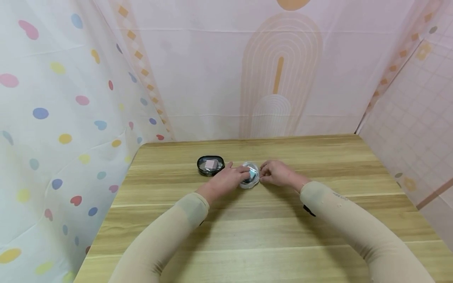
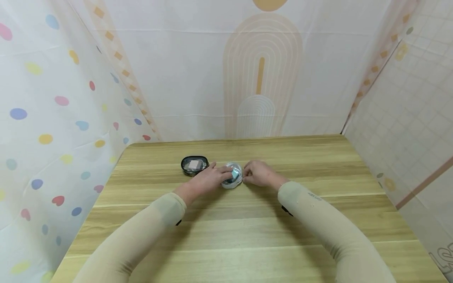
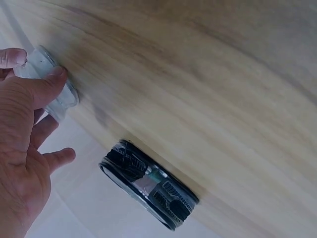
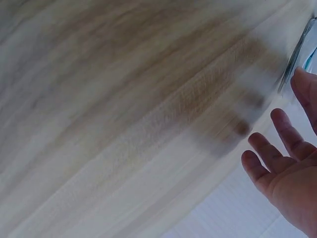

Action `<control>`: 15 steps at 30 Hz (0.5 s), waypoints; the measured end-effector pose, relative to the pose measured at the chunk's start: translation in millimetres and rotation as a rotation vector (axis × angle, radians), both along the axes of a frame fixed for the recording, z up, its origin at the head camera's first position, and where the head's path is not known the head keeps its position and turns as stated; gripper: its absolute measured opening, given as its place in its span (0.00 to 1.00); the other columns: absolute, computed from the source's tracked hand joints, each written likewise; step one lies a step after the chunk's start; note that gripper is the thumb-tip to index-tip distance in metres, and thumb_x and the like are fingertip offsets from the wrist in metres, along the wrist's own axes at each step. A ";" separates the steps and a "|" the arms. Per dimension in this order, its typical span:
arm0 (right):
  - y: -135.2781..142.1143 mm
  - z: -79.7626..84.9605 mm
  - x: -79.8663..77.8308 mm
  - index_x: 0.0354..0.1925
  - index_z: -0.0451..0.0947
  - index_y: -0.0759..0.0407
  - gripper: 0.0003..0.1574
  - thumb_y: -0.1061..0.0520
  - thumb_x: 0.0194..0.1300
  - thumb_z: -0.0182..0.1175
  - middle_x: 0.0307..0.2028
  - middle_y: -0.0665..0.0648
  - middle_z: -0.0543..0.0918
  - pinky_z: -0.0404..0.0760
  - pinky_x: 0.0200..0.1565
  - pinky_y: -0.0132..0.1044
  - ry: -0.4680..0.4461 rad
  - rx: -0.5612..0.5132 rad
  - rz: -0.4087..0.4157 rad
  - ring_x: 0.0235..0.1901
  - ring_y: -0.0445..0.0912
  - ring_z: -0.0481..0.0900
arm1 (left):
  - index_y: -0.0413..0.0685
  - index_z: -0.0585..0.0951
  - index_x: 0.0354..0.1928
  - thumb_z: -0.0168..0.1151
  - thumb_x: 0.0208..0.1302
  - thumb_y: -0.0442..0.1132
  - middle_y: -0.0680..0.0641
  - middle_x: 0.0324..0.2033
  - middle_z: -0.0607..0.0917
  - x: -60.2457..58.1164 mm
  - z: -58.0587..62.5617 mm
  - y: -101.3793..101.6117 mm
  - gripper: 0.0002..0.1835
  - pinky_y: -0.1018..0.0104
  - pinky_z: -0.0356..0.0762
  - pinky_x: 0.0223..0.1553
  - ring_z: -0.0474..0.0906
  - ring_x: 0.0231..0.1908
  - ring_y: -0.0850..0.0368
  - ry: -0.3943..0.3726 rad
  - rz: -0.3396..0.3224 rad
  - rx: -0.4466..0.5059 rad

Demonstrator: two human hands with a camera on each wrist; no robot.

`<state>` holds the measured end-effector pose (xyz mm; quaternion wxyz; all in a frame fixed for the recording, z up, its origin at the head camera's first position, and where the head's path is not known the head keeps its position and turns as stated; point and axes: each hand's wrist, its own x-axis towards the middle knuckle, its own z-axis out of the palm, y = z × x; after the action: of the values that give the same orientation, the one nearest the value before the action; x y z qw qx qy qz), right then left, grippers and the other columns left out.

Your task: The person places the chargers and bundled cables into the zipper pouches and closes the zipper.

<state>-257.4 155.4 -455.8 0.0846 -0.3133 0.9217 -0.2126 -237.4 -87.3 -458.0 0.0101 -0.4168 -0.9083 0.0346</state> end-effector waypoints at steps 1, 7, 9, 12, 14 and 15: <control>0.0 0.0 0.0 0.37 0.91 0.57 0.04 0.59 0.70 0.71 0.59 0.66 0.87 0.85 0.63 0.52 -0.003 0.003 -0.004 0.62 0.59 0.84 | 0.53 0.80 0.65 0.62 0.72 0.25 0.47 0.74 0.78 0.3 -0.6 0.3 0.24 0.32 0.71 0.74 0.75 0.74 0.49 0.005 0.001 -0.001; -0.5 -0.2 -2.1 0.38 0.91 0.56 0.04 0.58 0.71 0.71 0.54 0.62 0.89 0.88 0.56 0.49 0.023 0.036 -0.039 0.54 0.54 0.87 | 0.51 0.80 0.66 0.62 0.75 0.29 0.48 0.71 0.81 1.5 -3.5 0.8 0.21 0.38 0.71 0.76 0.75 0.74 0.50 0.085 -0.025 -0.017; -1.7 -0.2 -2.3 0.38 0.90 0.55 0.05 0.56 0.71 0.71 0.49 0.58 0.91 0.88 0.51 0.46 0.059 0.059 -0.073 0.47 0.49 0.87 | 0.51 0.80 0.66 0.66 0.75 0.36 0.48 0.69 0.83 1.8 -3.6 0.7 0.20 0.39 0.71 0.76 0.75 0.74 0.50 0.110 -0.044 -0.025; -3.7 -0.5 -2.1 0.38 0.90 0.55 0.07 0.53 0.72 0.71 0.41 0.54 0.91 0.85 0.44 0.44 0.102 0.084 -0.121 0.38 0.44 0.84 | 0.51 0.82 0.66 0.71 0.71 0.44 0.48 0.68 0.83 2.0 -2.7 0.4 0.24 0.40 0.70 0.77 0.75 0.74 0.48 0.122 -0.078 -0.020; -4.8 -0.9 -1.7 0.37 0.90 0.55 0.08 0.53 0.72 0.71 0.40 0.53 0.91 0.85 0.43 0.43 0.115 0.086 -0.133 0.36 0.43 0.83 | 0.50 0.82 0.66 0.73 0.69 0.47 0.47 0.69 0.82 1.9 -2.3 0.1 0.26 0.41 0.71 0.77 0.74 0.74 0.48 0.110 -0.093 -0.010; -5.2 -1.3 -1.5 0.37 0.90 0.56 0.08 0.53 0.72 0.71 0.39 0.53 0.91 0.85 0.43 0.44 0.112 0.085 -0.135 0.37 0.43 0.83 | 0.49 0.82 0.66 0.73 0.69 0.46 0.46 0.70 0.81 1.9 -2.2 -0.2 0.26 0.41 0.72 0.76 0.74 0.74 0.48 0.099 -0.095 -0.002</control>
<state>-258.9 150.1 -457.0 0.0316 -0.2578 0.9522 -0.1609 -235.5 -87.5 -460.2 0.0561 -0.4573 -0.8858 0.0557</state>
